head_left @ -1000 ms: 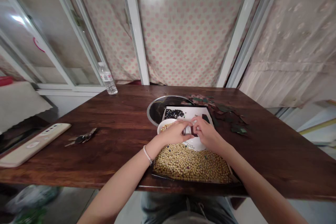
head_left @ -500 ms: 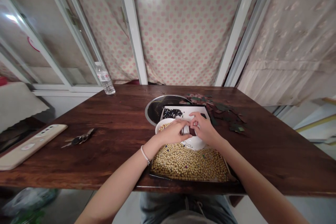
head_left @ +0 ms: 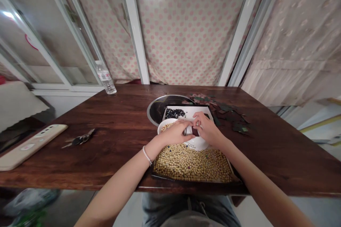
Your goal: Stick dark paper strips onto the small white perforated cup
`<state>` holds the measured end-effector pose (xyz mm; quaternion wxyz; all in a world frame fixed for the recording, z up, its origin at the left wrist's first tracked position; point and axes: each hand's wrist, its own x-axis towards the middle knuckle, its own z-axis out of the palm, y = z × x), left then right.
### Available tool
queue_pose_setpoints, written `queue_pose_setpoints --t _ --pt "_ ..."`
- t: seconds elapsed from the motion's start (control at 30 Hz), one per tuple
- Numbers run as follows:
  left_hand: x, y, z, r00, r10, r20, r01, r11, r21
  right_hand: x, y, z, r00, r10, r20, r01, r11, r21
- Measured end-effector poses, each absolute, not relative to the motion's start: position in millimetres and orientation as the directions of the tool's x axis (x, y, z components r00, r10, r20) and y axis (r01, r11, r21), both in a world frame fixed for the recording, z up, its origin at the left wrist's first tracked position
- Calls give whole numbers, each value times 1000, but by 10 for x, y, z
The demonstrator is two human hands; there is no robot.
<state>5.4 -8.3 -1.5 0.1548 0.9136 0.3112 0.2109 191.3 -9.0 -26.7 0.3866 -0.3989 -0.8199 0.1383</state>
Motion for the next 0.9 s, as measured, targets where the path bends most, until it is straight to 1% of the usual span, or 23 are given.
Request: queue_pose_setpoints --t 0.2,0.6,0.73,0.8,0.9 --pt "61 -75 -20 714 634 297 503 -759 413 1917 -89 -280 -385 749 540 537 657 -529" --pt "56 -46 -45 714 642 280 522 -754 399 1892 -126 -229 -389 762 518 554 643 -530" --pt "56 -56 -29 717 640 277 525 -757 390 1878 -135 -212 -383 783 491 561 619 -550" --pt "58 -62 -20 715 639 282 522 -757 392 1880 -162 -184 -387 789 478 580 611 -539" --pt "60 -65 -23 718 632 293 501 -761 412 1914 -240 -117 -447 785 430 578 620 -531"
